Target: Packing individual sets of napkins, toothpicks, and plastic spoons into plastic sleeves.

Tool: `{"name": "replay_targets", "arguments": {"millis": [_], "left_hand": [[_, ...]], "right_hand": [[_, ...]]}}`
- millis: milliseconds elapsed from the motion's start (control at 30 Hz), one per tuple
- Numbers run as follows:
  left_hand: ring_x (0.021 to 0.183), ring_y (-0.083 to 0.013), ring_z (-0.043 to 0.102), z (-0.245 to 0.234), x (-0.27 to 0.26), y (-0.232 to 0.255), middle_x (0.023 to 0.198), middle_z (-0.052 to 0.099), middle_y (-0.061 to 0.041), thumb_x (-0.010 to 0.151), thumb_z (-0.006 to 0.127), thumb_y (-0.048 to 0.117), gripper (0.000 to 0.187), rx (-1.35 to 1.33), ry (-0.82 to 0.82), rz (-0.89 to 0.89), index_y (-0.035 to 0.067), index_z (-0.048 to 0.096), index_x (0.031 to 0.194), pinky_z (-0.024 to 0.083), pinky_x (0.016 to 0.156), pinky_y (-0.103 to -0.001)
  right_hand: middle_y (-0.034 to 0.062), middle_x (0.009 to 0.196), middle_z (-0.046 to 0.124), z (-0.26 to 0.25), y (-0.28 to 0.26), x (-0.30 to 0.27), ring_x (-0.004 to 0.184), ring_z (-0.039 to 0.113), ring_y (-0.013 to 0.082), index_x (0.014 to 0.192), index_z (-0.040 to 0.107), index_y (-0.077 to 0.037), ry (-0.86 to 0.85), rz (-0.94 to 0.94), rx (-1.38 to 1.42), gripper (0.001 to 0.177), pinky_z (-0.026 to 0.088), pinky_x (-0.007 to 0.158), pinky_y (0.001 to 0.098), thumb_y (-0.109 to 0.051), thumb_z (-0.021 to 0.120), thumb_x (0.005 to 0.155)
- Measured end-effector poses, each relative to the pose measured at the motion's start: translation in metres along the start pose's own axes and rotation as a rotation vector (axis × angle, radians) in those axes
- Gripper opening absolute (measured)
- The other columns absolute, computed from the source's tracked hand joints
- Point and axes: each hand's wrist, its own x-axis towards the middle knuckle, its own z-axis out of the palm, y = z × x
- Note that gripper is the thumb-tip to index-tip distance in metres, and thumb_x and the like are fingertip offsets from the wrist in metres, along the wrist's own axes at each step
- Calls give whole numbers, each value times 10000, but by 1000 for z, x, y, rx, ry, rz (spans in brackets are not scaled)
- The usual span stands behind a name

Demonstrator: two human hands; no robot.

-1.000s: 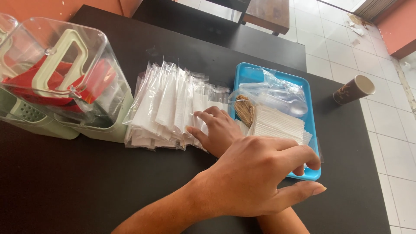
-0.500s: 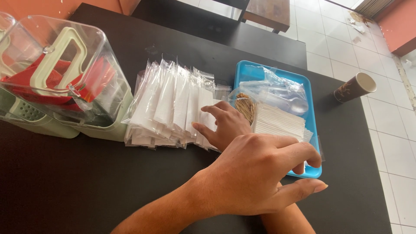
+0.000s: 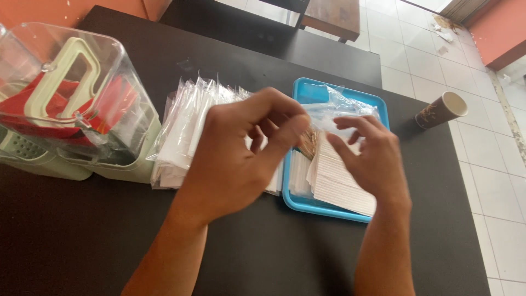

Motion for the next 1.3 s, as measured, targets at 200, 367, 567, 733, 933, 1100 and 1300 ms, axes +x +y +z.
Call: {"name": "replay_targets", "arguments": {"millis": [200, 367, 567, 733, 933, 1100, 1300], "left_hand": [[701, -61, 622, 5, 3, -8, 771, 708, 35, 995, 621, 206, 135, 52, 54, -122, 109, 703, 948, 476, 573, -217], [716, -50, 675, 13, 6, -13, 766, 742, 30, 983, 634, 182, 111, 76, 26, -168, 111, 705, 936, 478, 568, -208], [659, -65, 638, 17, 7, -20, 745, 711, 22, 1002, 640, 183, 107, 106, 7, -190, 113, 704, 952, 502, 592, -215], [650, -86, 640, 22, 6, -27, 765, 711, -4, 1006, 647, 159, 92, 119, 5, -200, 90, 682, 957, 523, 608, -213], [646, -90, 633, 27, 6, -28, 775, 706, -6, 1015, 643, 162, 102, 154, -14, -216, 90, 675, 949, 524, 618, -214], [653, -95, 636, 28, 6, -29, 786, 710, -16, 1019, 648, 168, 110, 158, -30, -219, 83, 671, 953, 526, 623, -218], [724, -104, 678, 28, 7, -29, 785, 712, -50, 1023, 642, 149, 117, 141, -4, -241, 51, 678, 971, 568, 619, -217]], "right_hand": [[34, 1187, 766, -17, 48, -9, 925, 717, 201, 1283, 710, -148, -301, 333, -147, 443, 563, 842, 419, -355, 741, 892], [54, 1504, 495, -11, 69, -14, 1388, 445, 267, 1428, 603, -212, -451, 498, -168, 619, 417, 1108, 503, -447, 724, 869], [30, 1597, 386, -11, 76, -7, 1507, 263, 282, 1540, 455, -252, -565, 566, -171, 680, 312, 1190, 588, -450, 653, 921], [41, 1573, 381, -11, 87, -7, 1494, 268, 295, 1535, 462, -294, -586, 622, -189, 670, 282, 1202, 583, -490, 638, 920], [96, 1470, 461, -5, 105, -12, 1425, 362, 325, 1289, 673, -262, -453, 543, -164, 440, 293, 1158, 581, -434, 742, 890], [102, 1358, 578, -5, 118, -14, 1311, 505, 345, 1030, 765, -161, -298, 449, -81, 241, 304, 1121, 600, -343, 806, 877], [43, 907, 752, -15, 105, -13, 838, 644, 180, 928, 769, -103, -228, 422, 49, 155, 533, 778, 357, -254, 802, 920]]}}
